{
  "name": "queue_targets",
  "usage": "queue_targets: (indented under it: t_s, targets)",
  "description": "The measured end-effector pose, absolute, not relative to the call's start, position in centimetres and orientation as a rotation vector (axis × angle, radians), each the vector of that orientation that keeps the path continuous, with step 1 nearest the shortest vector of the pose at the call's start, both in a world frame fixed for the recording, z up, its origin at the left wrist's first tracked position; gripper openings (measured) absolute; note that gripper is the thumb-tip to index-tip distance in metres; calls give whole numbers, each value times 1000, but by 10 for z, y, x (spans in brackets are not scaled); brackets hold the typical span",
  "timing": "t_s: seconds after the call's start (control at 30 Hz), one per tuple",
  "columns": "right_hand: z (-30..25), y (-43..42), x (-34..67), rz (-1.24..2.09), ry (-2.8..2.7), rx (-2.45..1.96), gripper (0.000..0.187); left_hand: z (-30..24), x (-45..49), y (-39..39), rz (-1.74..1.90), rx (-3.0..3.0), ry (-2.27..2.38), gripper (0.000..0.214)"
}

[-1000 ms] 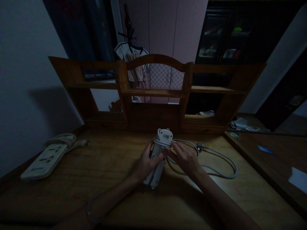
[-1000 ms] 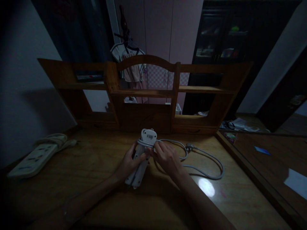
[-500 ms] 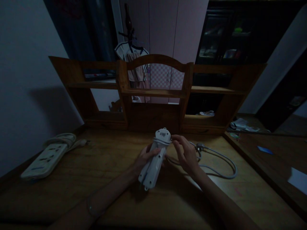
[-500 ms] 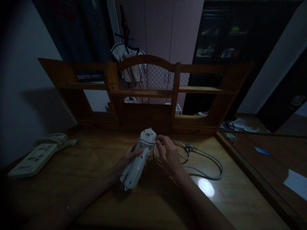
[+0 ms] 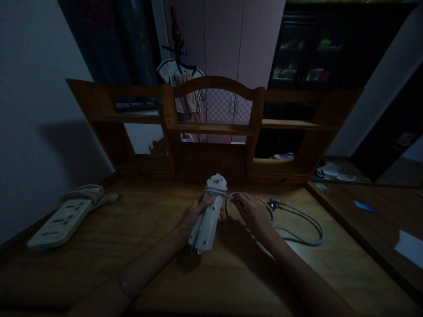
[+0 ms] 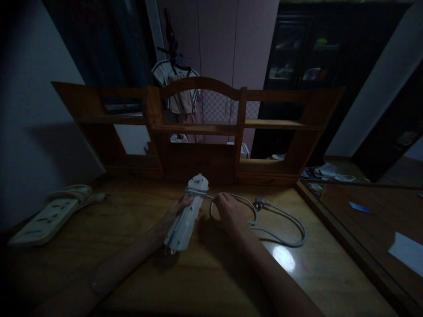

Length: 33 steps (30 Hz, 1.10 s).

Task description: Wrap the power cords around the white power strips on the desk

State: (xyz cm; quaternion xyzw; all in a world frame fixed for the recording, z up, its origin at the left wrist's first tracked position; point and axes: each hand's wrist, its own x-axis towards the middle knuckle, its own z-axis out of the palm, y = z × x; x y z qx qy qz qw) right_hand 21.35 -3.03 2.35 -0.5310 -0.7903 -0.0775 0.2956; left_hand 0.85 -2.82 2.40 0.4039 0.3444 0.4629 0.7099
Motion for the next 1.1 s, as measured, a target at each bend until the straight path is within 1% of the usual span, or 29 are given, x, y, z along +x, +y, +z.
queue_targets:
  t_s: [0.1,0.2,0.3,0.53,0.67,0.8,0.9,1.0,1.1]
  targets:
    - [27,-33,217,-266,-2116,-1437,17,22,7,-22,1120,978,779,42]
    - [29,-35,217,-315,-2117,-1418,19,23,7,-21,1137,1037,743,40]
    - [30,-35,221,-354,-2110,-1383,17,23,9,-23,1132,1094,753,44]
    - [36,-36,235,-465,-2101,-1285,14,13,1,-11,1250,1191,927,51]
    - [41,-43,234,-569,-2195,-1228,15,12,-11,-1,1355,1188,1039,50]
    - [46,-51,230,-637,-2345,-982,22,17,-14,0,1401,1230,1113,51]
    - [48,-54,230,-663,-2338,-860,29,26,-10,-7,1425,1348,1188,53]
    - [47,-56,230,-651,-2278,-818,34,33,-5,-17,1467,1570,1314,60]
    - [45,-58,229,-621,-2196,-799,38,35,-1,-27,1438,1921,1454,68]
